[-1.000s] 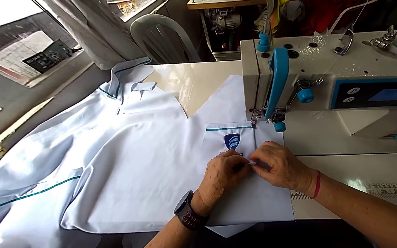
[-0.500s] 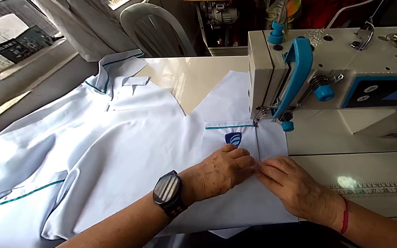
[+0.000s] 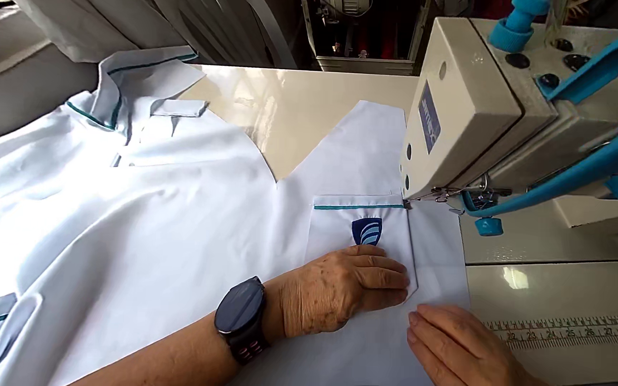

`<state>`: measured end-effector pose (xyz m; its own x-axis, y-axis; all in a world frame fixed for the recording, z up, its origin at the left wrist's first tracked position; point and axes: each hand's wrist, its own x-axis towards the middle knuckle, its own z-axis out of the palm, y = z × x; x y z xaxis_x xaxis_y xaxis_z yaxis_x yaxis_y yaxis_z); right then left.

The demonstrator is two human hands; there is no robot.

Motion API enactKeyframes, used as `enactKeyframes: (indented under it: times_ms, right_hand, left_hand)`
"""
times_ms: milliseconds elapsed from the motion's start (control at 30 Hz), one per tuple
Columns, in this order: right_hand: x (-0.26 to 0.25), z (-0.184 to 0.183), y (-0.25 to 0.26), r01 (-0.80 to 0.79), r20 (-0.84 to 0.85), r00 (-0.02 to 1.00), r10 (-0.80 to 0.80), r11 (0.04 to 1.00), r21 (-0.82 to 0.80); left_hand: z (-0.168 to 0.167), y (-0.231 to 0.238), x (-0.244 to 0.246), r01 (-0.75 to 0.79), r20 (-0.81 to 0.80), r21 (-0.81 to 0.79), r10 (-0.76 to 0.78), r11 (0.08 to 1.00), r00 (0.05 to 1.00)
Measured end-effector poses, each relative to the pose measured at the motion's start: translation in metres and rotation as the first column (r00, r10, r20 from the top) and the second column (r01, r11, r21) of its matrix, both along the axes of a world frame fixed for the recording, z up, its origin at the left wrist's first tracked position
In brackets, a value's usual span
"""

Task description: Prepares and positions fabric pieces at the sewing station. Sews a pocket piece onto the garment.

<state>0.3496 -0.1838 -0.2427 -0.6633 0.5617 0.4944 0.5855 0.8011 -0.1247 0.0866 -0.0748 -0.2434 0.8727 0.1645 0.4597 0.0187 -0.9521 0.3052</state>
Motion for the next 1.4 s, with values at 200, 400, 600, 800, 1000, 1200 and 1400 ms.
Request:
enactKeyframes:
  times_ms: [200,400,600,800,1000,1200,1400]
  right_hand:
    - [0.003,0.008,-0.008,-0.017,0.002,1.000,0.017,0.994,-0.111]
    - [0.006,0.005,0.012,-0.001,0.009,1.000,0.001,0.999,-0.053]
    - [0.010,0.000,0.028,-0.024,-0.023,0.999,0.023,1.000,-0.008]
    - [0.013,-0.002,0.065,-0.029,-0.052,0.998,0.032,0.998,0.051]
    - [0.012,0.001,0.092,-0.022,-0.054,0.998,0.025,0.999,0.049]
    - [0.013,0.002,0.093,-0.015,-0.047,0.999,0.017,0.999,0.046]
    - [0.015,0.001,0.098,-0.016,-0.045,0.999,0.018,0.999,0.039]
  left_hand:
    - [0.000,0.001,0.000,0.013,-0.008,-0.020,-0.013,1.000,1.000]
    - [0.000,0.018,0.001,-0.018,-0.002,0.009,0.018,1.000,1.000]
    - [-0.001,0.031,0.001,-0.018,0.009,0.017,0.018,1.000,1.000]
    - [0.002,0.055,0.005,-0.069,0.026,0.048,0.068,0.996,0.997]
    - [0.009,0.080,0.007,-0.096,0.086,0.133,0.085,0.987,0.993]
    - [0.007,0.084,0.007,-0.094,0.096,0.129,0.082,0.987,0.992]
    - [0.005,0.090,0.007,-0.099,0.108,0.126,0.086,0.987,0.990]
